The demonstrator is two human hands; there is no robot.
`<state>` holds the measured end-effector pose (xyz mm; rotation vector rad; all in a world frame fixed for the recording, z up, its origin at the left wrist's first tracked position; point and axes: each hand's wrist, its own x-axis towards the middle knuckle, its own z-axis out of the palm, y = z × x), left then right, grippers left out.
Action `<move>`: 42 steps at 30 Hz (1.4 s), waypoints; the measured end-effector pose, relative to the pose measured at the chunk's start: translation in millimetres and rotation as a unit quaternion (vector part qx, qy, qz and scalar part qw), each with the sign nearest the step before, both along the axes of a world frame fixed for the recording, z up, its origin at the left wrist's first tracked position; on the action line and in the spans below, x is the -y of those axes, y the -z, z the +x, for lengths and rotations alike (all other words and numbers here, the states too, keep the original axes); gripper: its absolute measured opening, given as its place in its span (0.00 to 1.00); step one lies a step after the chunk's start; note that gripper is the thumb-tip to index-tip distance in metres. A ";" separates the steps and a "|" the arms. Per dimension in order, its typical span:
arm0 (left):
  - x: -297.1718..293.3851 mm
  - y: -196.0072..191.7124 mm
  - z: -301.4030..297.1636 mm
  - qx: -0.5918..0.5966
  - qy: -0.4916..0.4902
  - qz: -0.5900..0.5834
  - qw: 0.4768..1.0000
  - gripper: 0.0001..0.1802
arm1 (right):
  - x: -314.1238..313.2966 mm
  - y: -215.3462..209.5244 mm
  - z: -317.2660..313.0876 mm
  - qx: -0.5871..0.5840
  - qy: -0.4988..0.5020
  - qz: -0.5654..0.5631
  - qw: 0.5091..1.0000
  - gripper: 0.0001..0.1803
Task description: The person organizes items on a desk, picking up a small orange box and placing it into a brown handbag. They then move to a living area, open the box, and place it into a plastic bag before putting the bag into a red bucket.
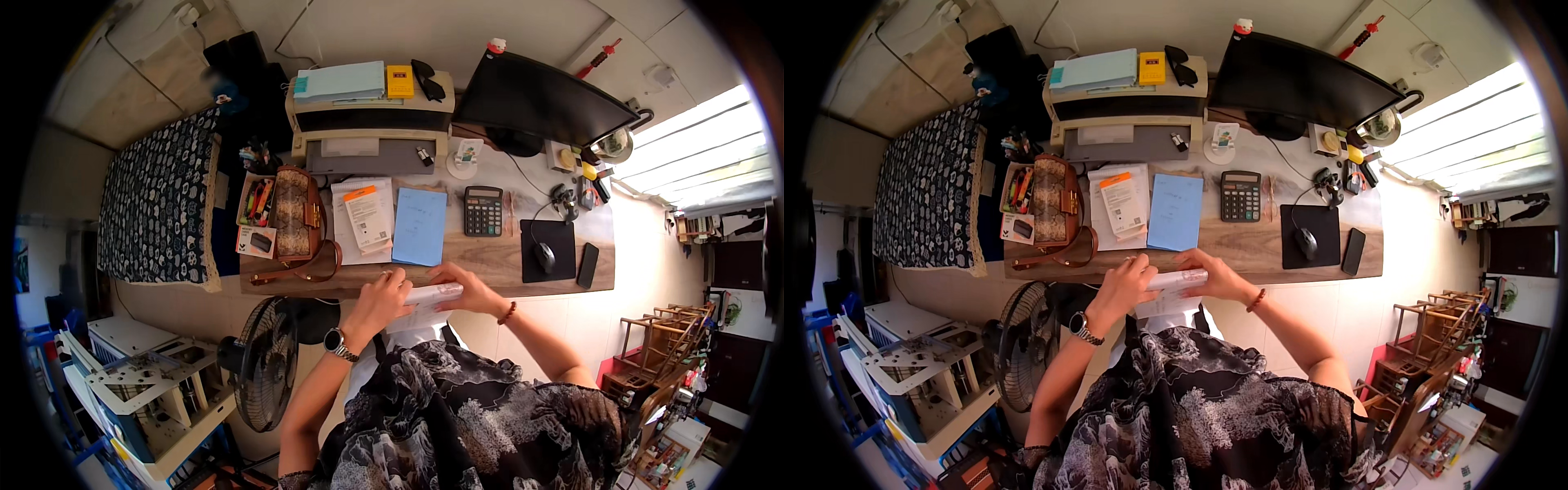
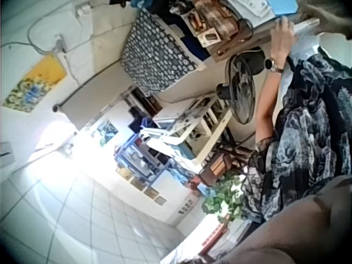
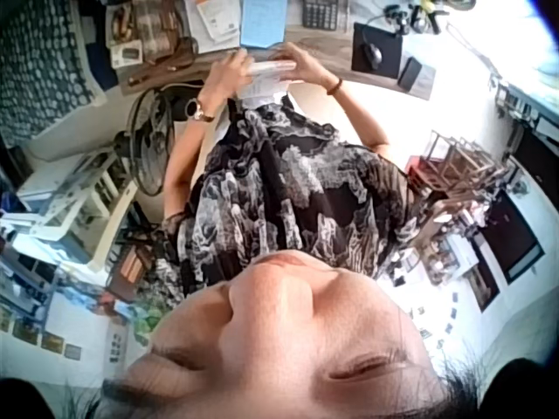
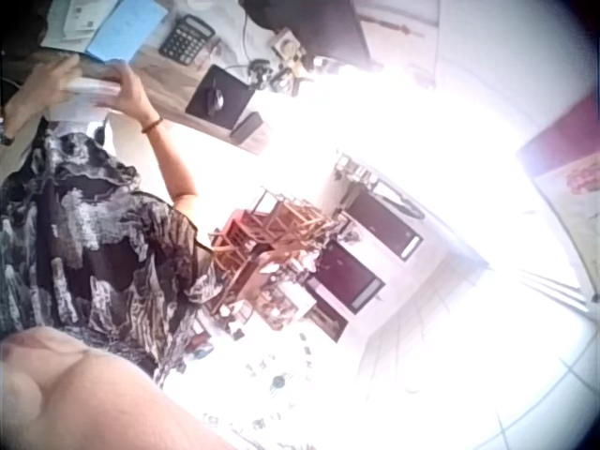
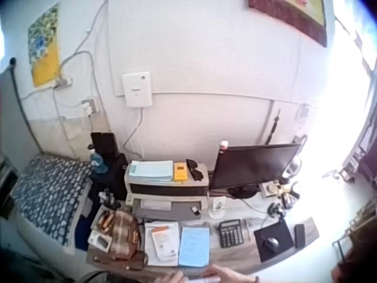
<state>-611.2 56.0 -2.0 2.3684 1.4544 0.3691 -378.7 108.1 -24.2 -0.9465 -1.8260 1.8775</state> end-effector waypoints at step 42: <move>-66.3 160.3 -100.0 -0.099 -0.283 -0.230 0.926 0.55 | -52.1 168.5 -44.1 0.375 0.270 0.254 0.850 0.62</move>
